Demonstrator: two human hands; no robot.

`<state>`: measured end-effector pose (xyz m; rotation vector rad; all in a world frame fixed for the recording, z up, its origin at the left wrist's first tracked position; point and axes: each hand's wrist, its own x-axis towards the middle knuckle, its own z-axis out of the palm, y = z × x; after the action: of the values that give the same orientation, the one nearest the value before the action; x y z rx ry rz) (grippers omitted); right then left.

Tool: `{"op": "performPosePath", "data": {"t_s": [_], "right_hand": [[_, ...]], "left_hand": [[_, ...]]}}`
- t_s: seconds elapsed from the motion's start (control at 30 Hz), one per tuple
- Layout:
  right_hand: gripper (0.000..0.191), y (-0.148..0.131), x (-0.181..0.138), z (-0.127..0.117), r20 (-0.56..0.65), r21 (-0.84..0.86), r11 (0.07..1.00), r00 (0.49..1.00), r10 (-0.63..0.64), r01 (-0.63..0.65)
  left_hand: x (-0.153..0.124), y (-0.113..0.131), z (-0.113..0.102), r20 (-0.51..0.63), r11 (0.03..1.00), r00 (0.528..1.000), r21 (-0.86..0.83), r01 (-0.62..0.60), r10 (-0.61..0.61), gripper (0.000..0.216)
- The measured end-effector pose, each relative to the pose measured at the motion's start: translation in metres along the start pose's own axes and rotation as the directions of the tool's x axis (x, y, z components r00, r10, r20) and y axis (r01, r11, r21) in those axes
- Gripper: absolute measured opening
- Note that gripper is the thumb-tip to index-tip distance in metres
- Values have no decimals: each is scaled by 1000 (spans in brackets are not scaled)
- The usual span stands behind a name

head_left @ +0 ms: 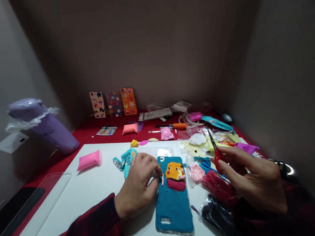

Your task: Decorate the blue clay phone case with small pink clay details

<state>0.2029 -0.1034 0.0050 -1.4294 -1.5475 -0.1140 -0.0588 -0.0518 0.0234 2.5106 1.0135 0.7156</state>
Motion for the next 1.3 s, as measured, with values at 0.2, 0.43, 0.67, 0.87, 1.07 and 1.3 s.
{"op": "performPosePath", "data": {"t_s": [0.2, 0.43, 0.67, 0.87, 1.07, 1.3], "right_hand": [[17, 0, 0, -2, 14, 2, 1000, 1000, -13, 13], [18, -1, 1, -1, 21, 15, 1000, 999, -24, 24], [20, -1, 1, -2, 18, 15, 1000, 1000, -23, 22], [19, -2, 1, -2, 15, 10, 1000, 1000, -16, 16], [19, -1, 1, -2, 13, -4, 1000, 1000, -7, 7], [19, 0, 2, -1, 18, 7, 1000, 1000, -17, 17]], "left_hand": [[1, 0, 1, 21, 1000, 1000, 12, -2, 2, 18], [4, -4, 5, 26, 999, 1000, 40, 6, -7, 11], [4, -5, 6, 36, 998, 999, 59, -14, 12, 11], [1, -2, 3, 38, 999, 999, 39, -28, 27, 12], [-1, -1, 3, 52, 999, 998, 40, -19, 17, 13], [-2, -3, 2, 79, 998, 996, 41, -42, 39, 11]]}}
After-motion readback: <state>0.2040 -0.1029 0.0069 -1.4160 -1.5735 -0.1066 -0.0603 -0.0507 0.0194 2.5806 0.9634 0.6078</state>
